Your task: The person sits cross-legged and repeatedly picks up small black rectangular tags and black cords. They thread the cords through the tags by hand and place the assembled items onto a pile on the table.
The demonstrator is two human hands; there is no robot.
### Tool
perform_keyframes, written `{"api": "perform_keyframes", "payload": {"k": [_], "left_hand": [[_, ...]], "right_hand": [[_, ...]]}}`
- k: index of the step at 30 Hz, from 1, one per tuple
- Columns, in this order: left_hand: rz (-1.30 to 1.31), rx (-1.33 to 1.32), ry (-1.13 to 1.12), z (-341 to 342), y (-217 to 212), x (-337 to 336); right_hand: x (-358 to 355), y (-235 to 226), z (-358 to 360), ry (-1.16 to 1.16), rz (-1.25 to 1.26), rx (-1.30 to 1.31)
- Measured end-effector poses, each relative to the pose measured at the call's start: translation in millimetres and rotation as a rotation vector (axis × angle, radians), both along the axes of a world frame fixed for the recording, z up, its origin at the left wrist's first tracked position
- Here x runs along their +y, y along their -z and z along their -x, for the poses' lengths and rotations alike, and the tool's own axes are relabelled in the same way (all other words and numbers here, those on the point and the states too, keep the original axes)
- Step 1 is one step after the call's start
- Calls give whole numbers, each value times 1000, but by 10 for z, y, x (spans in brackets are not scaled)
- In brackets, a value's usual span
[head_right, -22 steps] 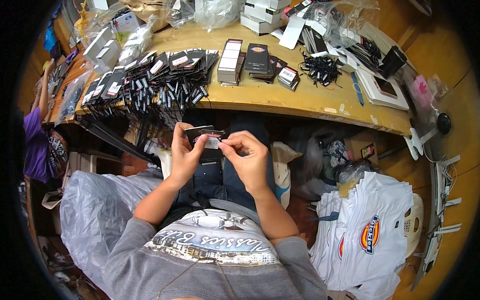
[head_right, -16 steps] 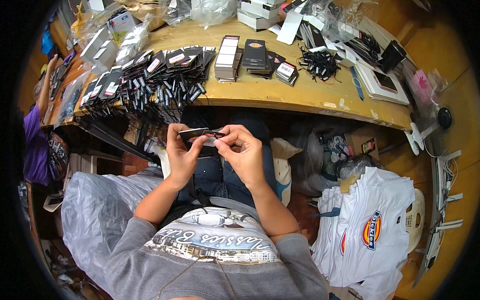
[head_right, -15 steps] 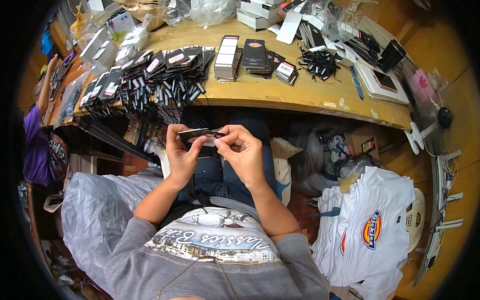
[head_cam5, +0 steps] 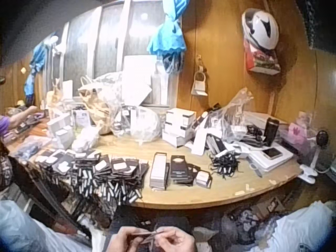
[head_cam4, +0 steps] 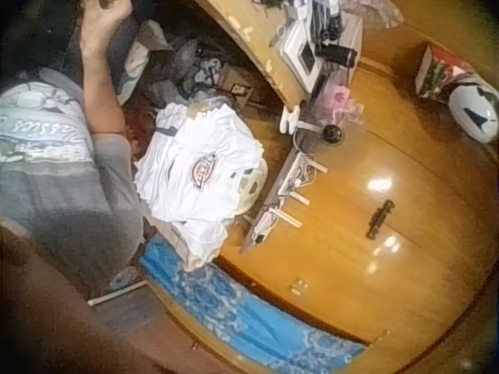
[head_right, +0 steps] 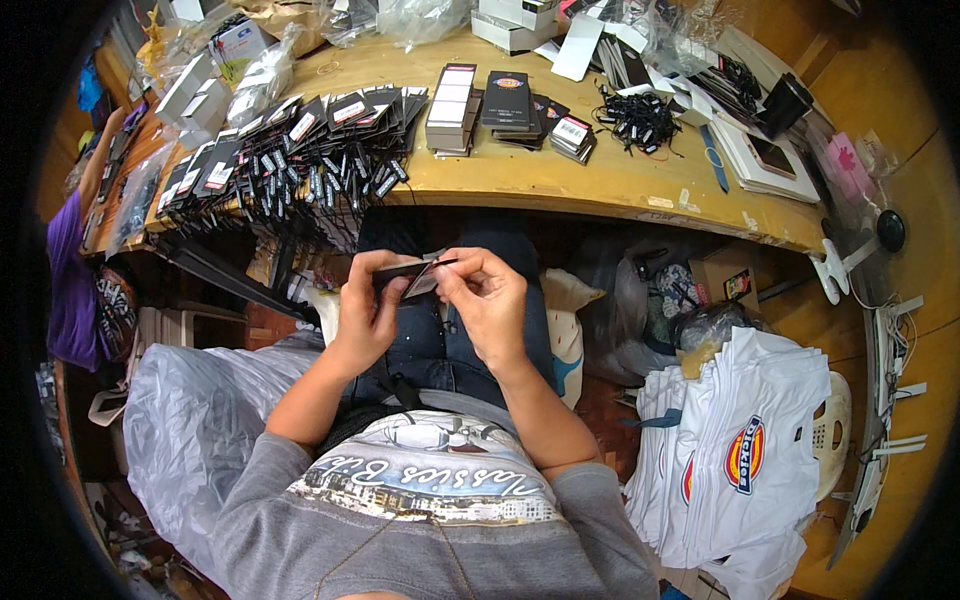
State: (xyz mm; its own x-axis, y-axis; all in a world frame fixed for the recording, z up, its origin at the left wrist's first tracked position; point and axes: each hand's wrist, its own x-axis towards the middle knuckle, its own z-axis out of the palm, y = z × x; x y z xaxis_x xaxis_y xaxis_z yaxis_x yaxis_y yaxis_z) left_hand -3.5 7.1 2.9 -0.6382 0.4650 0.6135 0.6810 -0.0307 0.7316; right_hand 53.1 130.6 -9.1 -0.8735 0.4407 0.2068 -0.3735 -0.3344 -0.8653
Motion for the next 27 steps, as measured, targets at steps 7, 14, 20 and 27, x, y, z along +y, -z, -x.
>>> {"api": "perform_keyframes", "payload": {"k": [7,14,20,27], "left_hand": [[-15,-240,-23,40,-2,-45],[0,-122,-50,-7,-49,-57],[36,84,-4,-14,-101,-75],[87,102,29,-12,-88,-74]], "right_hand": [[-14,-131,-52,375,-646,96],[-40,-173,-70,430,-785,84],[-36,-176,-74,416,-718,80],[6,-101,-9,360,-652,142]]}}
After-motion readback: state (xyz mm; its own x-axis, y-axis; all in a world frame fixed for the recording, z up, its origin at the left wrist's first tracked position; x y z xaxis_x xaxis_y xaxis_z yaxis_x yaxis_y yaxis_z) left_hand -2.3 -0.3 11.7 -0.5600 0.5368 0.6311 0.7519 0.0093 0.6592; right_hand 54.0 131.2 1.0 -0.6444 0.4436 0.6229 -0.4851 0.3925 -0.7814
